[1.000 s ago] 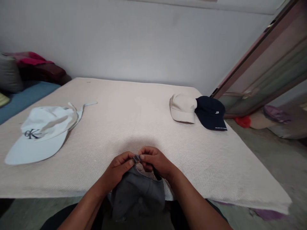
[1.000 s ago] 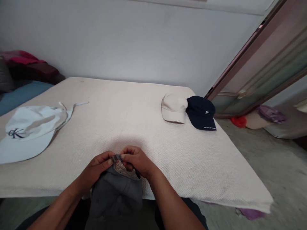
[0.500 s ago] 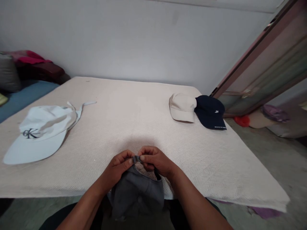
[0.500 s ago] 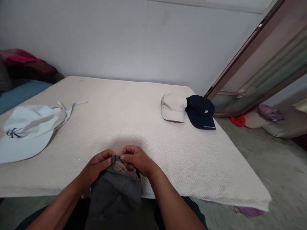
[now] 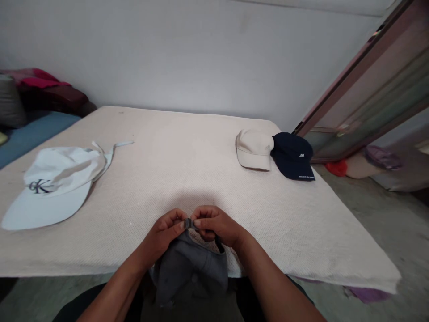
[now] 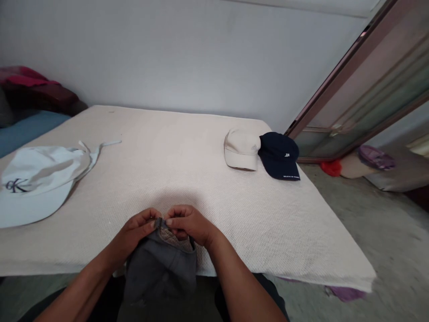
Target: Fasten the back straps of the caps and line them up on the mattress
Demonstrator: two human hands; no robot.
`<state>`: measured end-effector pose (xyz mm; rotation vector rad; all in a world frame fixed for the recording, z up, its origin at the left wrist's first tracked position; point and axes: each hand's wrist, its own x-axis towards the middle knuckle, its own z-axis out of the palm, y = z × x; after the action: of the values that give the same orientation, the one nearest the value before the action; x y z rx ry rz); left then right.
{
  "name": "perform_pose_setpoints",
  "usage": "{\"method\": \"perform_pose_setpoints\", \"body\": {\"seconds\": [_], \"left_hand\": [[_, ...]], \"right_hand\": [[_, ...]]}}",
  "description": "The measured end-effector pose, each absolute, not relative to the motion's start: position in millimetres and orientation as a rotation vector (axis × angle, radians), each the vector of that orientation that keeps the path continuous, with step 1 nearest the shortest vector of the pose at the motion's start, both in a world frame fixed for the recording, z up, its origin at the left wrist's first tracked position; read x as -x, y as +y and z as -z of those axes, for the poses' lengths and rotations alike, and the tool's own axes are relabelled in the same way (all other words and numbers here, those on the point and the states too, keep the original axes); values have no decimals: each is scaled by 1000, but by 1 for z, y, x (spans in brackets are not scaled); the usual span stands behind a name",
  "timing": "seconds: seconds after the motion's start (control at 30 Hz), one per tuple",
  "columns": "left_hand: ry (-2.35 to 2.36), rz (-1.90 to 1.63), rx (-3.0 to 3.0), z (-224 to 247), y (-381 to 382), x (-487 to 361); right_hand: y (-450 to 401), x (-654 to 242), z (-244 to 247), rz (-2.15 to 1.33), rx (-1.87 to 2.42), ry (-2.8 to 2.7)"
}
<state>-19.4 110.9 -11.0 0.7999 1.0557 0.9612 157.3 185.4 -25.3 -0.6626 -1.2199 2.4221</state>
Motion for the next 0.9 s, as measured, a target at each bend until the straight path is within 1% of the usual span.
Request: {"method": "perform_pose_setpoints", "body": {"seconds": [0.2,0.63,0.9], "left_hand": [[1055,-1026,-774,13,110,19],[1026,-991,-768,17,112,18],[958,-1003,-727,15,113,16]], "right_hand": [[185,-157,26,-2443,644,-1189],[180,-153,29,-2507,612,-1092],[181,-152,27,-2343,607,-1191]]}}
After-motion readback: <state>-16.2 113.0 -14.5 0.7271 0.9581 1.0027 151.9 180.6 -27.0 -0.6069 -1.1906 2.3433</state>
